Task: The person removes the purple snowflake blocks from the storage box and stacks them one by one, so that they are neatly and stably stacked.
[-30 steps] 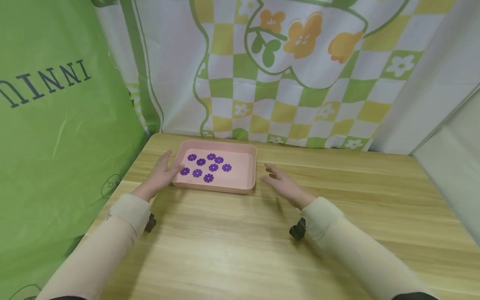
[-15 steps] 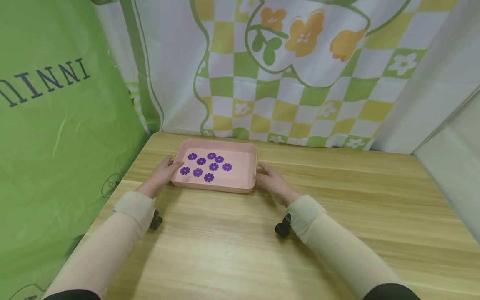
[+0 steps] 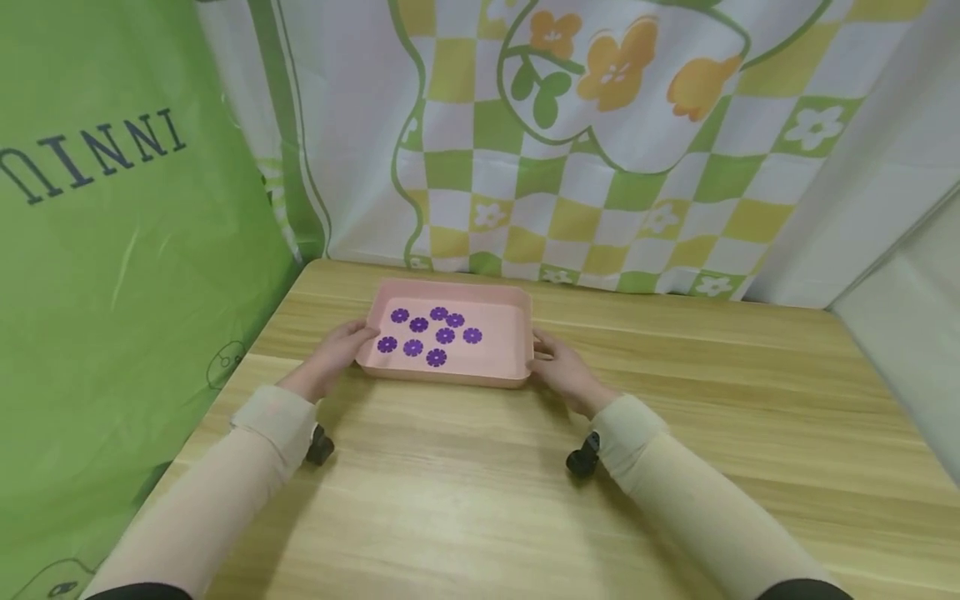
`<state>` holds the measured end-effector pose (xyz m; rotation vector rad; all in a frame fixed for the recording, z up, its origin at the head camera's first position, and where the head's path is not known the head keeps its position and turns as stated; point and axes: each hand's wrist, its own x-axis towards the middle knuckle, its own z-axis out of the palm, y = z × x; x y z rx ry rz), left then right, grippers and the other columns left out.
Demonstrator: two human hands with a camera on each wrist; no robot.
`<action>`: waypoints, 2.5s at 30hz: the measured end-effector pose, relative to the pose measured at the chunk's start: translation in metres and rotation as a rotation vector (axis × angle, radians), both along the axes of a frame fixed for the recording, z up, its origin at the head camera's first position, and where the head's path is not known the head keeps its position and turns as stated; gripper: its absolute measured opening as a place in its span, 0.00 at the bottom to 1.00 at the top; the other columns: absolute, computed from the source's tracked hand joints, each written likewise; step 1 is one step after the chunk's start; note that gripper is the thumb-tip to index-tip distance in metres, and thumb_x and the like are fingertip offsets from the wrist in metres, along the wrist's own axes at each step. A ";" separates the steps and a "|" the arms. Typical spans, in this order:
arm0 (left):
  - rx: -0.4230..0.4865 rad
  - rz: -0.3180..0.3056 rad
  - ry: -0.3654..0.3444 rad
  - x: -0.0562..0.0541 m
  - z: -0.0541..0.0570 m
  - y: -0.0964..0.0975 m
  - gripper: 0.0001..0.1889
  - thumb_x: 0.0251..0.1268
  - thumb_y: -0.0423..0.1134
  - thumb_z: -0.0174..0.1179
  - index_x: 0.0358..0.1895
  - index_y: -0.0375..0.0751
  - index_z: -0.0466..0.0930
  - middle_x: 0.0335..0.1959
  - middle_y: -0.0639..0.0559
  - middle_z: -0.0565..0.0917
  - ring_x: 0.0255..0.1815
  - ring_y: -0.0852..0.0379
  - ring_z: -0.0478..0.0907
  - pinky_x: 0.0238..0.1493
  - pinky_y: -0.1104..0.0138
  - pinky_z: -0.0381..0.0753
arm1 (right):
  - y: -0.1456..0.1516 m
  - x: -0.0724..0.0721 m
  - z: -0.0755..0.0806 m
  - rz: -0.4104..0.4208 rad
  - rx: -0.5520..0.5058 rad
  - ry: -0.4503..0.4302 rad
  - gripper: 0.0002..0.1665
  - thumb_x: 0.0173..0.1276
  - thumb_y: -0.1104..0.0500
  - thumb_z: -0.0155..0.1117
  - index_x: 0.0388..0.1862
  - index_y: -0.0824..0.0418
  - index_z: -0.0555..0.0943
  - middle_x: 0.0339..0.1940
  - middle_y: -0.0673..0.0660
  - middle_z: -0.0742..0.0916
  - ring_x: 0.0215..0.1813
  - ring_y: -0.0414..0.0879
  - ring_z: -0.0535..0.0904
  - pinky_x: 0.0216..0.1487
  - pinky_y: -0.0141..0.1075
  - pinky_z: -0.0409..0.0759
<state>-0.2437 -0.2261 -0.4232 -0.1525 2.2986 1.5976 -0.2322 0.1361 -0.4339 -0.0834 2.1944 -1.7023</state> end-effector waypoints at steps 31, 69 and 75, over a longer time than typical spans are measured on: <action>0.070 -0.164 -0.005 0.028 -0.003 0.080 0.37 0.80 0.45 0.50 0.83 0.33 0.46 0.83 0.37 0.49 0.83 0.39 0.43 0.81 0.45 0.41 | 0.100 0.045 0.002 0.053 0.098 0.078 0.40 0.77 0.72 0.49 0.82 0.75 0.45 0.76 0.81 0.60 0.76 0.74 0.59 0.70 0.51 0.75; 0.180 -0.237 -0.004 0.039 -0.012 0.147 0.37 0.78 0.43 0.54 0.83 0.40 0.49 0.83 0.43 0.54 0.83 0.42 0.48 0.81 0.46 0.42 | 0.177 0.070 0.005 0.042 0.128 0.087 0.40 0.79 0.71 0.49 0.81 0.76 0.42 0.76 0.84 0.57 0.74 0.77 0.59 0.55 0.26 0.78; 0.173 -0.256 0.002 0.040 -0.011 0.147 0.37 0.78 0.41 0.53 0.83 0.38 0.47 0.83 0.41 0.52 0.81 0.41 0.53 0.81 0.48 0.49 | 0.176 0.070 0.005 0.086 0.384 0.203 0.47 0.84 0.52 0.53 0.82 0.75 0.40 0.79 0.80 0.56 0.77 0.75 0.56 0.73 0.62 0.65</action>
